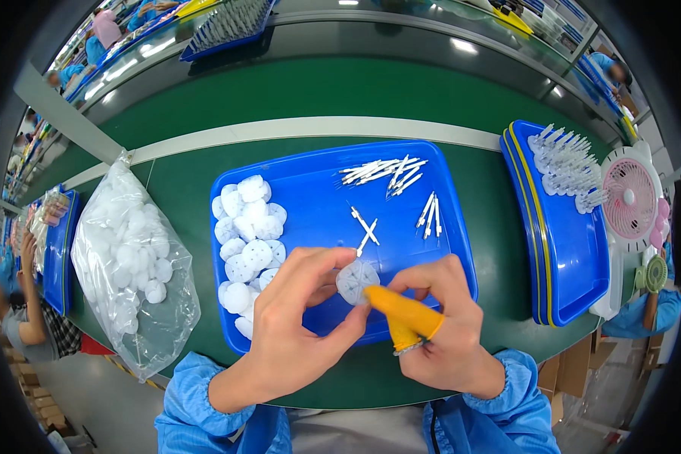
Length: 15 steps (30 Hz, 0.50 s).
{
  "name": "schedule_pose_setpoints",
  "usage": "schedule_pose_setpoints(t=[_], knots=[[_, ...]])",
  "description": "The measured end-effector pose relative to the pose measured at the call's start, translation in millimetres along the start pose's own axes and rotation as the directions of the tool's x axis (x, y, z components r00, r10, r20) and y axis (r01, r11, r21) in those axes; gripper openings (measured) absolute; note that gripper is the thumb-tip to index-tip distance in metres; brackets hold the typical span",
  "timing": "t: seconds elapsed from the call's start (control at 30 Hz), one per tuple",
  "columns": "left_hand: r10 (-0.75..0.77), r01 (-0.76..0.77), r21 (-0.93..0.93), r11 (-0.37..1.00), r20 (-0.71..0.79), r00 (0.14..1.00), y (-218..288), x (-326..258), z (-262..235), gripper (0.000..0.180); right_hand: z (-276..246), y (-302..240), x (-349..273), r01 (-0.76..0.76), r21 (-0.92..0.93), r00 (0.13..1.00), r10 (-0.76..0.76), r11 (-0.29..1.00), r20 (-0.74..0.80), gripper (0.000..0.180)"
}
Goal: The person inserts white plastic rods into the holes of white circular plastic pieces using a yellow tool. The person places the assembled units into a blue tray. The person repeats this process for multiple units.
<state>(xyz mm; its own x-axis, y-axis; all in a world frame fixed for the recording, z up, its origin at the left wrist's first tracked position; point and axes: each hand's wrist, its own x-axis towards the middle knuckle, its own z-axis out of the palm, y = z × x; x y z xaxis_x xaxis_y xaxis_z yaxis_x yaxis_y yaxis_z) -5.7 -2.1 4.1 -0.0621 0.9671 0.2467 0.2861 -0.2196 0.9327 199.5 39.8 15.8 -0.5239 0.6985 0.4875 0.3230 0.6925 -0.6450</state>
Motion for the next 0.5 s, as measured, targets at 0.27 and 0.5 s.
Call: schedule_pose_setpoints(t=[0.27,0.5], knots=[[-0.013,0.011,0.020,1.000,0.106,0.994,2.5,0.2,-2.1,0.059,-1.4,1.7,3.5,-0.006,-0.004,1.000,0.006,1.000,-0.019,0.060],[-0.014,0.010,0.023,1.000,0.167,0.986,4.7,1.1,-1.9,0.059,0.7,8.2,2.5,-0.024,-0.034,1.000,0.023,0.999,-0.018,0.057]])
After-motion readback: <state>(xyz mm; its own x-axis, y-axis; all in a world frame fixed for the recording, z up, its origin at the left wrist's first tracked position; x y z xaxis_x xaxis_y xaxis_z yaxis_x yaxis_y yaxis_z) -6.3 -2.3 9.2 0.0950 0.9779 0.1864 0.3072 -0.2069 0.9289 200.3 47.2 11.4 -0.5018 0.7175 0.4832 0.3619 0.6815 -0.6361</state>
